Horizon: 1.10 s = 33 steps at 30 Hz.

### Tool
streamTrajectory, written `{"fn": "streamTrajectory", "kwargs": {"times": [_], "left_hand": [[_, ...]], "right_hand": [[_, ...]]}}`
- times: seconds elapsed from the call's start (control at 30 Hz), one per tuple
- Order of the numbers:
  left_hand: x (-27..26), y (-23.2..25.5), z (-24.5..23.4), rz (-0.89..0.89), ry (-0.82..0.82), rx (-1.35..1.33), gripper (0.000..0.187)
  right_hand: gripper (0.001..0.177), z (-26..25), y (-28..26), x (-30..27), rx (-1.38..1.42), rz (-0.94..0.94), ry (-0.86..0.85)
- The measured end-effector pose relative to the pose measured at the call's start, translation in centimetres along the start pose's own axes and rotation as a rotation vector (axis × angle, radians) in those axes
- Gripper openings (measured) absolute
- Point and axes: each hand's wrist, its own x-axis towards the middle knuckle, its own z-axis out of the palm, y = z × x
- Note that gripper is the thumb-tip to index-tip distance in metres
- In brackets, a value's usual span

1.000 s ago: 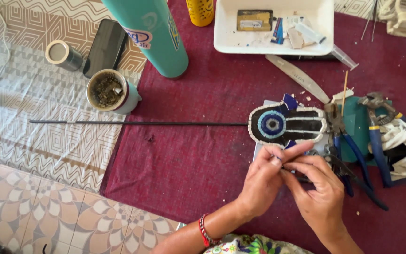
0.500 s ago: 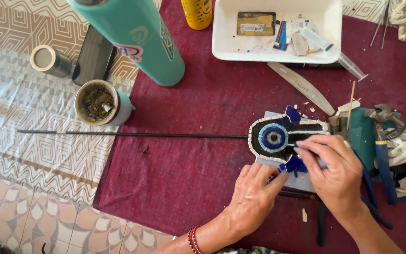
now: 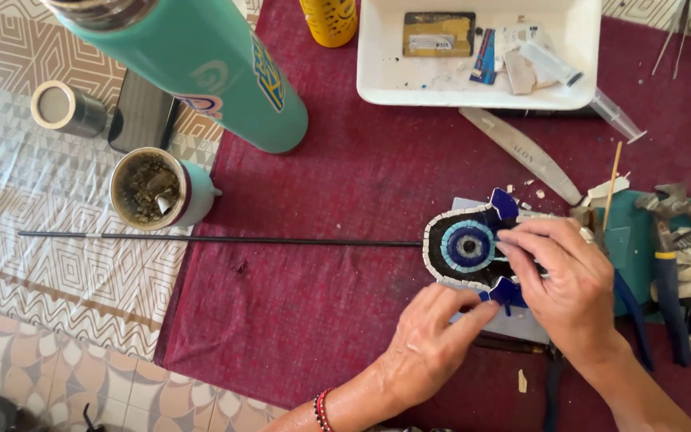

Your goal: Using glass nippers to trim the edges of small blue tiles and fitting them into a Hamsa mosaic design.

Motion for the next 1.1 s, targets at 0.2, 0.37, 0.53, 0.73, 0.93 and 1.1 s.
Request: {"fn": "streamTrajectory", "kwargs": {"times": [0.2, 0.37, 0.53, 0.73, 0.93, 1.1], "left_hand": [[0.4, 0.3, -1.1, 0.007, 0.037, 0.101, 0.021], [-0.8, 0.6, -1.1, 0.059, 0.000, 0.213, 0.015], [-1.8, 0.8, -0.4, 0.065, -0.034, 0.251, 0.013], [-1.4, 0.7, -0.5, 0.081, 0.001, 0.282, 0.010], [-0.4, 0.4, -1.7, 0.013, 0.158, 0.260, 0.006], [-0.3, 0.6, -1.8, -0.086, 0.029, 0.291, 0.007]], "right_hand": [[0.008, -2.8, -1.1, -3.0, 0.061, 0.094, -0.078], [0.012, -2.3, -2.4, -6.8, 0.034, 0.125, -0.101], [0.006, -0.7, -4.2, -8.7, -0.003, 0.163, -0.066], [0.006, -0.5, -4.4, -8.6, -0.094, 0.073, -0.026], [0.013, -2.1, -3.9, -10.6, -0.132, 0.111, -0.019], [0.049, -5.4, -4.0, -13.7, -0.703, 0.314, -0.104]]}}
